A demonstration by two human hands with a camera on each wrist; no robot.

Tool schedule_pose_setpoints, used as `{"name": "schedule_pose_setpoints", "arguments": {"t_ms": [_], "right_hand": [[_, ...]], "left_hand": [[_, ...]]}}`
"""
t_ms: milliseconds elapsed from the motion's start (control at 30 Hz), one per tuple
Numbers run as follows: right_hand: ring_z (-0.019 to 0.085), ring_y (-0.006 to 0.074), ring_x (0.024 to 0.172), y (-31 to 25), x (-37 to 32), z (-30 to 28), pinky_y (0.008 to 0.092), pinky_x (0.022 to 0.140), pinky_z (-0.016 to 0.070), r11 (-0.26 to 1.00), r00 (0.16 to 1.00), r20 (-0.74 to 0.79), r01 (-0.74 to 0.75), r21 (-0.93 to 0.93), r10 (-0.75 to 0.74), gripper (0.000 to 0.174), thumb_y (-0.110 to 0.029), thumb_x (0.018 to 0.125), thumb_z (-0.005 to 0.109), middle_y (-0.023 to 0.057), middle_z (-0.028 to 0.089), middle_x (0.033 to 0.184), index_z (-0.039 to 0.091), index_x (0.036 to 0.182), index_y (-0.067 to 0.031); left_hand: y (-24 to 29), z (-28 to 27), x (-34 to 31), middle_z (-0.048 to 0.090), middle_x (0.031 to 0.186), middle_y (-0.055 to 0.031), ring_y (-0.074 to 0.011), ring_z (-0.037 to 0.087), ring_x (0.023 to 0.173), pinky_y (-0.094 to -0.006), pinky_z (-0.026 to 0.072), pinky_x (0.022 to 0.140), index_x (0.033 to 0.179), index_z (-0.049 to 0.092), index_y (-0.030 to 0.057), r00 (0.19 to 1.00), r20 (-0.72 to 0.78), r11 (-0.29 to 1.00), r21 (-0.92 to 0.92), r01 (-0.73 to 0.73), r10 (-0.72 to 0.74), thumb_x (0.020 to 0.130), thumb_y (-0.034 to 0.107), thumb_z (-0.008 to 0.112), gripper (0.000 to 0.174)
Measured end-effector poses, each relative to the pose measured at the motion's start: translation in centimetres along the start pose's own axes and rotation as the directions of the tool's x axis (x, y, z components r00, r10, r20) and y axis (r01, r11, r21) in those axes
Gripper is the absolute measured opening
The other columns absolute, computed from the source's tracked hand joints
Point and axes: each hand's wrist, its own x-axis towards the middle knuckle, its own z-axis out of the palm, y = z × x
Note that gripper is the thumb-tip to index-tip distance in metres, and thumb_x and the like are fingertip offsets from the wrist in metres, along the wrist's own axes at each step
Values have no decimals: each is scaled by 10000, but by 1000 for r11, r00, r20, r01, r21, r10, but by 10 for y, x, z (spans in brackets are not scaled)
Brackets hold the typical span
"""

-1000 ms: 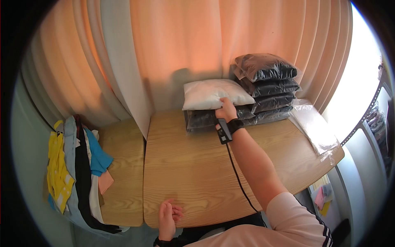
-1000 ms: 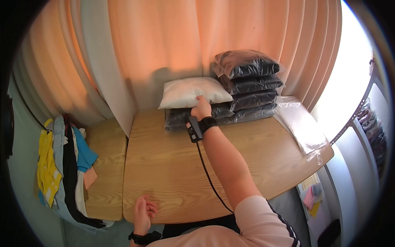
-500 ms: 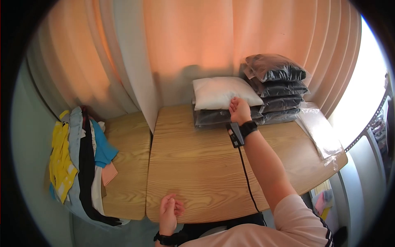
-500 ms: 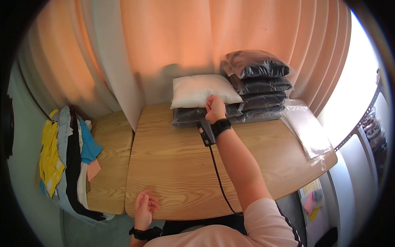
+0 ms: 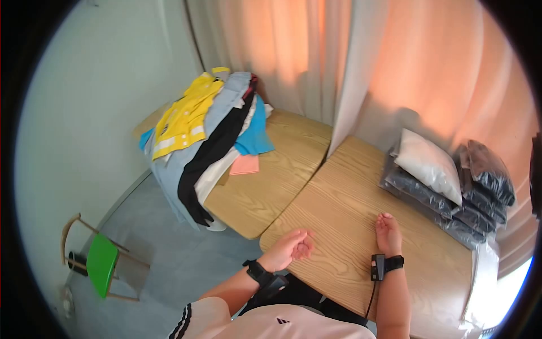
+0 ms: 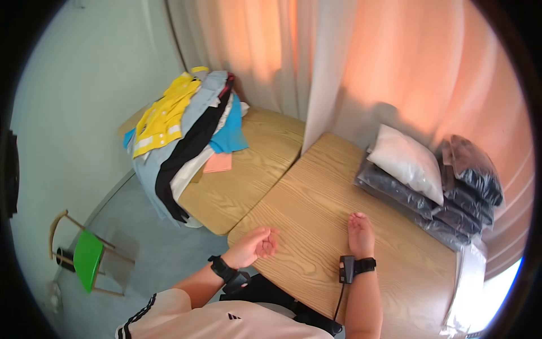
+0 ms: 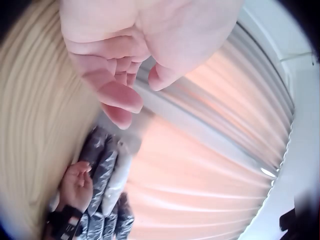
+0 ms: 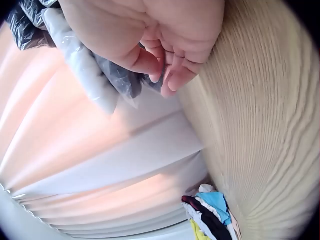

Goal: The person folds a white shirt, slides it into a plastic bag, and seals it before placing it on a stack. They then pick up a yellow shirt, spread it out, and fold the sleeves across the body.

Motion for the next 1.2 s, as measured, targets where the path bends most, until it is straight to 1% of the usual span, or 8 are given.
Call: {"name": "schedule_pose_setpoints", "arguments": {"t_ms": [167,400,633,733,800,867,1033,1200], "right_hand": [[563,176,890,-5,7,-6,268,817,483,998,997,36,-69,13,69,58,-10,863,508,62,576,918,532,909,-36],[561,168,896,-6,4,-3,262,795,486,994,991,75,-106,-21,107,38,-21,874,519,59,576,926,534,904,-37],[572,161,866,-6,-1,4,257,774,486,997,997,4,-80,-4,80,50,-25,881,512,54,585,924,543,913,-49],[573,160,851,-9,-2,3,258,770,485,992,993,10,-120,-24,121,54,-35,882,511,57,587,916,545,918,-55],[573,159,850,-8,-3,4,258,768,485,993,994,25,-110,-30,111,56,-36,883,509,58,588,915,546,920,-55],[572,158,850,-10,-6,4,259,767,485,996,996,28,-78,-30,79,57,-37,883,508,59,588,914,546,922,-55],[569,157,839,-9,-9,11,257,771,480,995,995,25,-90,-52,92,49,-48,885,512,61,588,908,548,919,-48],[565,154,844,-5,-5,10,251,774,475,995,996,14,-84,-60,85,45,-53,889,510,58,587,905,547,914,-46]], "left_hand": [[41,-43,-7,618,879,-50,-106,595,735,-194,458,605,1131,516,62,937,-204,943,-121,-310,282,962,256,442,268],[161,-120,-25,588,996,-104,-192,600,871,-222,501,667,1065,503,45,606,-543,715,-14,-699,581,900,172,559,216],[251,-247,-9,532,1026,-128,-238,602,859,-249,537,622,1091,475,8,239,-779,525,132,-841,580,909,130,499,221],[276,-305,-10,553,960,-118,-206,600,847,-240,528,621,1080,496,22,200,-779,436,103,-894,594,924,144,473,199],[289,-467,4,577,848,-97,-173,601,768,-230,513,569,1050,526,16,60,-564,471,622,-625,824,936,209,474,230],[295,-395,1,586,760,-75,-138,568,607,-214,471,463,1008,559,5,263,-818,616,135,-776,511,919,331,525,339],[326,-324,8,487,653,-15,-98,455,501,-213,374,413,833,523,68,227,-733,598,294,-745,642,874,200,545,140],[332,-158,51,448,611,11,-87,430,477,-216,354,409,773,508,89,422,-485,603,315,-733,766,853,173,547,122]]}}
